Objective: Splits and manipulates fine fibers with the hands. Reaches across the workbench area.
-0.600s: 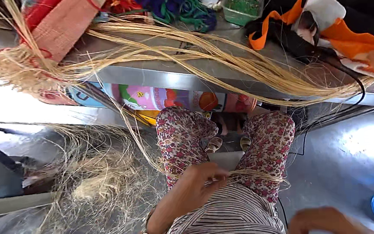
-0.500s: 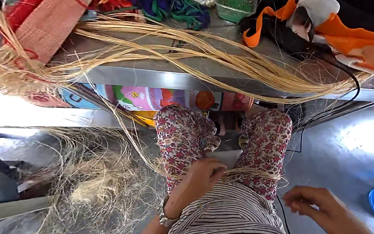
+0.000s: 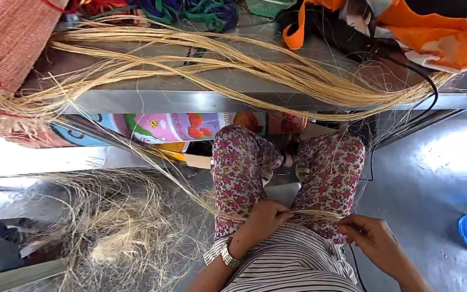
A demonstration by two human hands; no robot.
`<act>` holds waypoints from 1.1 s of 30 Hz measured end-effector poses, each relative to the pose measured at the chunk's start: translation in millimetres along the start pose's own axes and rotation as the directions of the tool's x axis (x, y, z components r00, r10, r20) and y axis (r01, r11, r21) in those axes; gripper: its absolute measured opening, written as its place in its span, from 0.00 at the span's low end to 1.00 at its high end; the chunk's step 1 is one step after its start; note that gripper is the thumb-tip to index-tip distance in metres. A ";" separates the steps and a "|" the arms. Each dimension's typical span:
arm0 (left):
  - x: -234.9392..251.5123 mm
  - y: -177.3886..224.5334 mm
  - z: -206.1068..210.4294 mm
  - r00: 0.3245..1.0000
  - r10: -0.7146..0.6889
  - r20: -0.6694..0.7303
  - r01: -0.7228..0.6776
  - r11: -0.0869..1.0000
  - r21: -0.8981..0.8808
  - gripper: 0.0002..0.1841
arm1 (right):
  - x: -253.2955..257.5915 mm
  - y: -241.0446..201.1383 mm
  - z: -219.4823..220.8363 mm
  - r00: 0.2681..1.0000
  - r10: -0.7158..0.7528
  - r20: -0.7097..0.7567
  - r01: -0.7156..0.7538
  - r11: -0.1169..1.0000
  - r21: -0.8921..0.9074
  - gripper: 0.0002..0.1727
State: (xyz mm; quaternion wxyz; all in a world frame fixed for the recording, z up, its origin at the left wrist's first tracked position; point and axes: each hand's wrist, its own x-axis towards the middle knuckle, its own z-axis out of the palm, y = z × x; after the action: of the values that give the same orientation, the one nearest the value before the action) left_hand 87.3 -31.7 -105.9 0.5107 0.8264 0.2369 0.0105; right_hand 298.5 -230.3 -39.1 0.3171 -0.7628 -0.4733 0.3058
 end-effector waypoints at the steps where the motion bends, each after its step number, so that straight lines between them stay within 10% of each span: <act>1: -2.4 0.3 1.1 0.998 0.045 -0.050 -0.047 0.998 -0.030 0.13 | 1.4 -1.8 2.1 0.997 -0.044 -0.059 0.044 0.999 -0.014 0.13; 9: -12.3 3.3 2.9 0.974 0.139 -0.179 -0.162 0.979 -0.121 0.13 | 18.9 -5.8 17.5 0.883 -0.393 -0.256 0.314 0.901 -0.300 0.13; 33: -11.7 -1.1 11.9 0.931 0.254 -0.261 -0.266 0.964 -0.010 0.14 | 29.9 10.0 33.9 0.883 -0.397 -0.249 0.335 0.907 -0.256 0.11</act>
State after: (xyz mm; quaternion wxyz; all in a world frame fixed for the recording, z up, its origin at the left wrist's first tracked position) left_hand 79.5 -46.0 -109.9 0.4881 0.8304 0.1895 0.1903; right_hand 288.7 -199.8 -72.6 0.3561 -0.7247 -0.5855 0.0721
